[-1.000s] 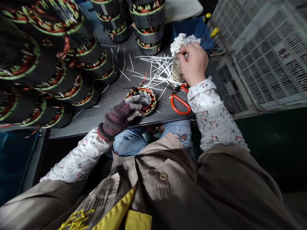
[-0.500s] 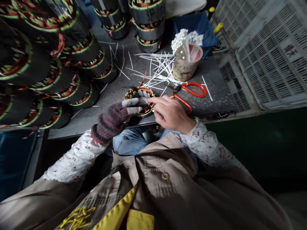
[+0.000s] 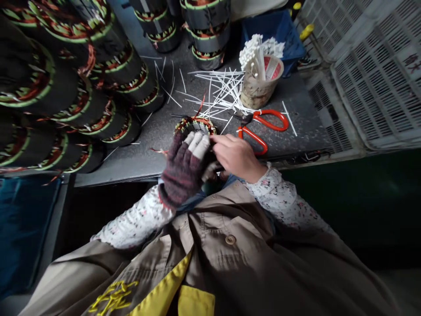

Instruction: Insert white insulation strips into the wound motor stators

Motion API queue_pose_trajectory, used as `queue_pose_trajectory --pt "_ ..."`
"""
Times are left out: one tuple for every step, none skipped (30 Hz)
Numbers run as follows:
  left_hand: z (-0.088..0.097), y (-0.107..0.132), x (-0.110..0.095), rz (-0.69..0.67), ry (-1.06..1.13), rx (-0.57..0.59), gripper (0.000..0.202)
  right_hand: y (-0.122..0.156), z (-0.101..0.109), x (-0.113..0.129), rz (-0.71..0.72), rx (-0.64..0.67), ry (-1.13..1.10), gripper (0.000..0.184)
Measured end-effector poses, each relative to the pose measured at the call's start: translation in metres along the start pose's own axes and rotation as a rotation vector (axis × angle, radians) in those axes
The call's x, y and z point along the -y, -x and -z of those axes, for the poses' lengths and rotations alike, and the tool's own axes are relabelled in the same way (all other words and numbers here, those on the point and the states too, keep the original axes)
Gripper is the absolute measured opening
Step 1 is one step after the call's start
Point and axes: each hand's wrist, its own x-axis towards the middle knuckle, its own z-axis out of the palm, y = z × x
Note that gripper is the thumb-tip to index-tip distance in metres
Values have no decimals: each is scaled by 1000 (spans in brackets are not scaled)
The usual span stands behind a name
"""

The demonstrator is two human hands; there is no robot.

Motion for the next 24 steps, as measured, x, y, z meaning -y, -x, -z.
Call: queue_pose_trajectory --pt "-9 -1 14 9 14 25 37 2 5 3 -30 -54 -2 14" --pt "-15 -3 27 -1 58 67 32 4 10 6 -65 -113 -27 14" --pt "-19 -4 39 -16 101 88 26 7 14 11 -102 -171 -82 14" --pt "-19 -6 47 -36 141 109 21 10 17 15 -122 -217 -154 16" --pt "-18 -7 53 -48 162 117 18 14 18 19 -115 -245 -222 16" --pt "-15 -8 56 -53 161 114 16 17 18 23 -85 -256 -270 16" --pt "-12 -9 56 -55 149 110 15 21 16 26 -38 -259 -290 14" --pt "-10 -10 54 -50 140 111 15 25 12 27 21 -260 -282 11" --pt "-8 -10 52 -38 141 118 15 29 8 28 76 -260 -254 8" --pt "-8 -11 49 -21 158 125 15 34 4 28 113 -263 -219 6" --pt "-8 -11 47 5 190 133 16 38 1 27 130 -271 -186 5" --pt "-9 -11 45 35 237 140 20 42 -1 27 134 -278 -161 6" --pt "-10 -12 44 70 289 143 27 45 -3 26 133 -282 -144 6" --pt "-11 -12 44 99 339 139 35 49 -2 25 131 -279 -137 6" --pt "-12 -12 44 124 380 130 42 52 -1 24 125 -273 -135 7" --pt "-13 -12 44 142 409 123 44 54 0 24 120 -267 -142 7" --pt "-13 -13 44 148 424 118 43 57 2 23 112 -262 -157 8" --pt "-13 -13 44 141 423 112 40 59 4 23 100 -262 -180 9" --pt "-13 -13 44 126 405 111 37 60 5 23 86 -267 -206 9" --pt "-13 -13 44 104 378 113 34 61 6 22 75 -272 -233 9" --pt "-13 -13 44 81 345 116 34 62 7 21 70 -272 -255 9" --pt "-12 -13 44 61 308 118 36 63 7 20 72 -265 -269 8" --pt "-12 -12 44 48 269 118 41 64 7 19 78 -251 -275 9" --pt "-13 -12 43 41 231 120 47 64 7 19 85 -232 -275 9"
